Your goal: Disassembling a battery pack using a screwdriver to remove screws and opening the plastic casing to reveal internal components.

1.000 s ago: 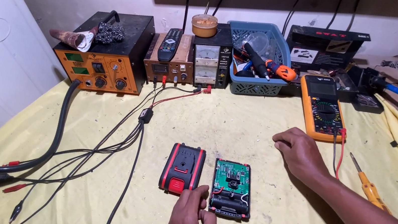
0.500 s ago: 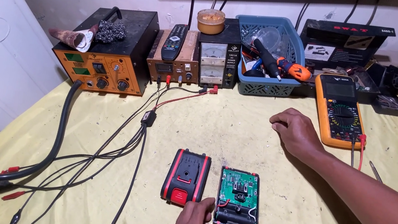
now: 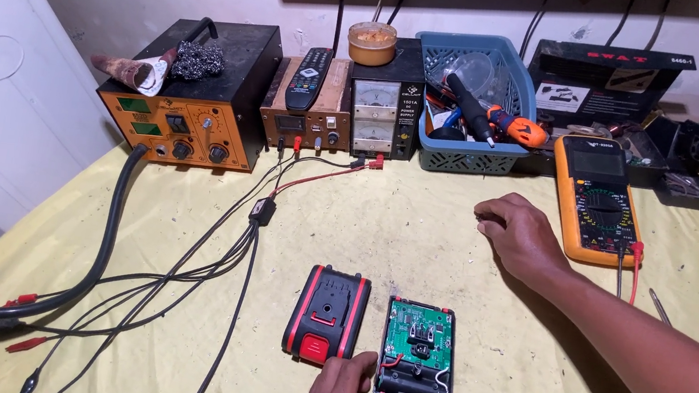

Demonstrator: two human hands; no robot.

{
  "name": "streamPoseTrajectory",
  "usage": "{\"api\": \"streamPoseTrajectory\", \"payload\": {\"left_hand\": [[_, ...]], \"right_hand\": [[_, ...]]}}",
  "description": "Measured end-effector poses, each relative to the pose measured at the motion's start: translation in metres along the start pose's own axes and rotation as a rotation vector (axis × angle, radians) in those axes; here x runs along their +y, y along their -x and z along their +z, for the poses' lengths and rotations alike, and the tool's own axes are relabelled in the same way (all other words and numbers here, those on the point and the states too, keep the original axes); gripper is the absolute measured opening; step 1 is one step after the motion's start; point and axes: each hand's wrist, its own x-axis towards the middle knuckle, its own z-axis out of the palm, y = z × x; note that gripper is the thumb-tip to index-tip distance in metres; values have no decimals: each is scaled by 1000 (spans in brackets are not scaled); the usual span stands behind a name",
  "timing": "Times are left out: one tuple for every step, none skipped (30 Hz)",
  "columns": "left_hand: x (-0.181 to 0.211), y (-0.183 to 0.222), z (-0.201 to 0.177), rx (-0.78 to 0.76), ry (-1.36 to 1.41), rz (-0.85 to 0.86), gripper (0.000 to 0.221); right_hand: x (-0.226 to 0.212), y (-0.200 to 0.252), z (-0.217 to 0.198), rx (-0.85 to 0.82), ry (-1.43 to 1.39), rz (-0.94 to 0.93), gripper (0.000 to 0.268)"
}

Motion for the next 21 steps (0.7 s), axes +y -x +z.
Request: {"api": "streamPoseTrajectory", "payload": {"left_hand": [[-4,-1,2,5,6,7,60],[-7,-2,4,-10,14,7,60],[-10,-4,5,-24,23,13,60],[-14,-8,7,-19,31,25,60],[-18,-10,11,-44,29,4,59],[-23,-12,15,-69,26,-17,58],[-17,-10,11,-69,33,-13,58],[-12,-9,8,-21,41,30,57],[-7,-6,3,26,45,72,56],[2,-4,0,26,47,75,56],[11,-1,-3,83,37,49,53],[19,2,-7,140,27,23,51],[21,3,-11,134,28,26,51],[22,4,-14,124,40,64,46],[24,5,-17,107,51,102,42],[27,6,-19,97,52,105,42],[29,7,-22,127,68,131,42],[30,8,-24,157,84,158,41],[38,11,-31,149,80,155,41],[45,14,-39,102,118,144,41],[51,16,-47,62,158,131,41]], "right_hand": [[-1,7,-2,8,5,-5,28],[-3,14,-5,14,4,9,32],[-6,20,-8,25,4,22,38],[-13,31,-14,38,10,17,38],[-17,42,-16,42,-8,44,39],[-21,54,-18,47,-27,71,41],[-27,68,-20,52,-21,70,41],[-33,83,-22,42,-36,102,39],[-38,98,-23,32,-54,135,37],[-39,113,-22,35,-52,136,37],[-41,129,-19,23,-56,157,38],[-42,145,-17,11,-60,179,39],[-48,160,-16,15,-60,185,39],[-54,176,-16,-11,-72,236,39],[-59,192,-15,-36,-84,293,39],[-51,201,-9,-33,-84,303,39],[-43,211,-2,-12,-104,268,39],[-35,220,6,9,-124,233,39],[-33,222,6,6,-127,241,39],[-31,223,7,45,-130,200,37],[-29,223,9,81,-133,153,36]]}}
